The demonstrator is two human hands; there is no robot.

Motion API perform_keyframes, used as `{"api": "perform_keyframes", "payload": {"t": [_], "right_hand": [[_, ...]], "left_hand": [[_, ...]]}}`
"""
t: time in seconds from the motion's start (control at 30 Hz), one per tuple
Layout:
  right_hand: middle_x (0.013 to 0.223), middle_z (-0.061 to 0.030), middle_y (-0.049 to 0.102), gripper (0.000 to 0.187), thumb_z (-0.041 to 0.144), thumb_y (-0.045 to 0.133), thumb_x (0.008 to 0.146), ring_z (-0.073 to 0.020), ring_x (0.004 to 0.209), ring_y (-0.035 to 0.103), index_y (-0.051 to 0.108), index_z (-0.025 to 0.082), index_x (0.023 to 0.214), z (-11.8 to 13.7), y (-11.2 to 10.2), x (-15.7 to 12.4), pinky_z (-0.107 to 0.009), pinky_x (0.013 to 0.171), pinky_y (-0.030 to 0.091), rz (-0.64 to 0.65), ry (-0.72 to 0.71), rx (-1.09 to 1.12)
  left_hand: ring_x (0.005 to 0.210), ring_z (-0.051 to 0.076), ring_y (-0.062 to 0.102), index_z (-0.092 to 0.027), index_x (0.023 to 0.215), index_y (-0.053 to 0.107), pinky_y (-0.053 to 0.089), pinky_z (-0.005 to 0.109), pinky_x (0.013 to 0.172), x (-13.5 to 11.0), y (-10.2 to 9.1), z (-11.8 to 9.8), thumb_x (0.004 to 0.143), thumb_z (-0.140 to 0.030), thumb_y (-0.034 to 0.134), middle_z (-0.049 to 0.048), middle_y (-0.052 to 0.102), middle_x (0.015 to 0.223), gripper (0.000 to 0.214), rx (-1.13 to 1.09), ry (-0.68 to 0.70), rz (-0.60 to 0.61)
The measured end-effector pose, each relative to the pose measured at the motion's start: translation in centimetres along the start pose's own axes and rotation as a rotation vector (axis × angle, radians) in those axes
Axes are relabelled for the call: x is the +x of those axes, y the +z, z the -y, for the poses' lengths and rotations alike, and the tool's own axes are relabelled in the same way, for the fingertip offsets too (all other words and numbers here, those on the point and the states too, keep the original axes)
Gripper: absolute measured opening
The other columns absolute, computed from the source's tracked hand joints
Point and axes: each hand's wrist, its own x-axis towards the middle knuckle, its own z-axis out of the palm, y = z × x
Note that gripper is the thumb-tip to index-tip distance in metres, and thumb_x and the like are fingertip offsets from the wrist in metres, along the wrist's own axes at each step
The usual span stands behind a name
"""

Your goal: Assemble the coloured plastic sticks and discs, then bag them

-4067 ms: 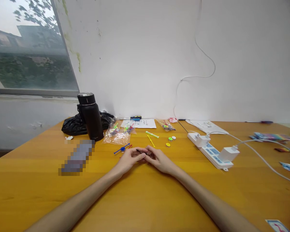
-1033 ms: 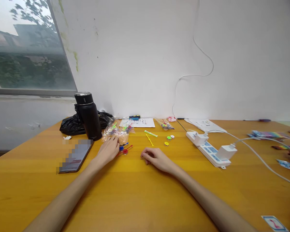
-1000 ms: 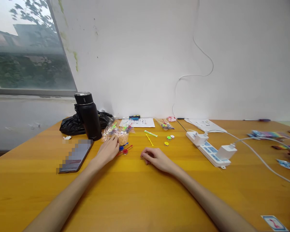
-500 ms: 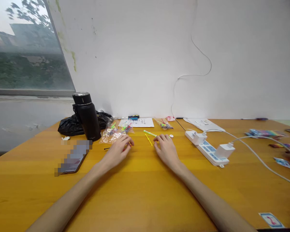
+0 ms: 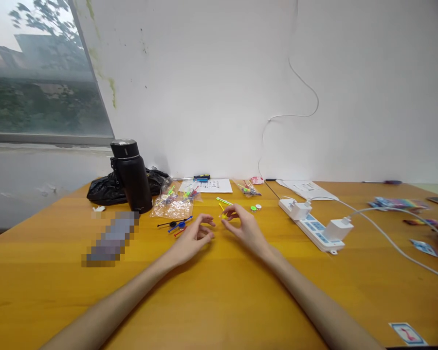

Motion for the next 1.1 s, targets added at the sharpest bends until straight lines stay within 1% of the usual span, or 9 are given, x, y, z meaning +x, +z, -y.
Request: {"api": "perform_keyframes", "payload": {"t": [0.13, 0.23, 0.47, 0.67, 0.77, 0.83, 0.97, 1.03, 1.1], "right_hand": [[0.100, -0.0052, 0.065, 0.009, 0.027, 0.059, 0.094, -0.0182, 0.093, 0.063, 0.061, 0.022, 0.101, 1.9, 1.1, -0.3, -0.032, 0.085, 0.052, 0.077, -0.084, 0.091], [0.101, -0.0053, 0.064, 0.010, 0.027, 0.059, 0.094, -0.0176, 0.093, 0.063, 0.063, 0.022, 0.102, 2.1, 1.2, -0.5, -0.031, 0.086, 0.052, 0.105, -0.092, 0.121], [0.107, -0.0053, 0.063, 0.015, 0.025, 0.056, 0.097, -0.0156, 0.094, 0.064, 0.064, 0.023, 0.109, 2.0, 1.0, -0.7, -0.030, 0.088, 0.052, 0.177, -0.106, 0.125], [0.115, -0.0089, 0.063, 0.021, 0.026, 0.046, 0.100, -0.0223, 0.111, 0.059, 0.061, 0.022, 0.115, 0.0, 1.3, -0.8, -0.039, 0.098, 0.048, 0.090, -0.005, -0.189], [0.126, -0.0114, 0.060, 0.026, 0.026, 0.047, 0.099, -0.0252, 0.120, 0.054, 0.060, 0.020, 0.121, -1.7, 1.3, -1.0, -0.043, 0.105, 0.043, 0.125, 0.015, -0.355], [0.122, -0.0109, 0.063, 0.024, 0.025, 0.047, 0.099, -0.0240, 0.115, 0.057, 0.063, 0.019, 0.114, -2.1, 1.1, -1.0, -0.040, 0.102, 0.045, 0.165, 0.028, -0.417], [0.096, -0.0075, 0.068, 0.020, 0.025, 0.049, 0.097, -0.0207, 0.093, 0.062, 0.066, 0.019, 0.089, -1.7, 0.6, -0.7, -0.032, 0.084, 0.048, 0.148, 0.096, -0.533], [0.094, -0.0061, 0.068, 0.015, 0.025, 0.053, 0.095, -0.0202, 0.091, 0.062, 0.065, 0.020, 0.090, -1.4, 0.5, -0.6, -0.031, 0.079, 0.047, 0.126, 0.101, -0.546], [0.101, -0.0061, 0.067, 0.012, 0.026, 0.055, 0.094, -0.0213, 0.096, 0.061, 0.064, 0.021, 0.101, -1.5, 0.6, -0.7, -0.031, 0.079, 0.047, 0.106, 0.070, -0.534]], "left_hand": [[0.092, 0.019, 0.067, -0.021, 0.119, 0.048, 0.050, 0.036, 0.090, 0.3, 0.4, 0.8, 0.093, -0.037, 0.059, 0.0083, 0.063, 0.113, 0.033, -0.236, -0.046, 0.018], [0.088, 0.019, 0.067, -0.019, 0.111, 0.052, 0.049, 0.035, 0.089, 0.5, 0.2, 1.0, 0.093, -0.041, 0.059, 0.0052, 0.065, 0.097, 0.030, -0.244, -0.040, -0.005], [0.084, 0.018, 0.066, -0.018, 0.115, 0.054, 0.049, 0.033, 0.083, 0.5, 0.2, 1.4, 0.091, -0.040, 0.062, 0.0047, 0.066, 0.089, 0.033, -0.218, -0.037, 0.048], [0.085, 0.018, 0.065, -0.016, 0.112, 0.056, 0.050, 0.032, 0.082, 0.5, 0.5, 1.8, 0.093, -0.039, 0.060, 0.0084, 0.069, 0.094, 0.030, -0.263, -0.027, 0.070], [0.087, 0.018, 0.066, -0.017, 0.110, 0.057, 0.050, 0.032, 0.083, 0.6, 0.5, 1.8, 0.092, -0.038, 0.061, 0.0090, 0.070, 0.096, 0.028, -0.239, -0.033, 0.072], [0.087, 0.018, 0.066, -0.017, 0.110, 0.058, 0.050, 0.032, 0.083, 0.5, 0.5, 1.7, 0.092, -0.039, 0.061, 0.0090, 0.070, 0.096, 0.028, -0.222, -0.039, 0.069], [0.088, 0.019, 0.066, -0.017, 0.110, 0.059, 0.050, 0.032, 0.084, 0.4, 0.5, 1.3, 0.092, -0.039, 0.060, 0.0092, 0.070, 0.098, 0.029, -0.206, -0.045, 0.079], [0.088, 0.018, 0.066, -0.017, 0.111, 0.058, 0.050, 0.032, 0.084, 0.4, 0.5, 1.2, 0.092, -0.039, 0.060, 0.0089, 0.070, 0.098, 0.029, -0.209, -0.043, 0.075], [0.087, 0.018, 0.066, -0.018, 0.112, 0.057, 0.050, 0.032, 0.083, 0.3, 0.5, 1.1, 0.092, -0.038, 0.060, 0.0083, 0.069, 0.097, 0.029, -0.225, -0.047, 0.063]]}}
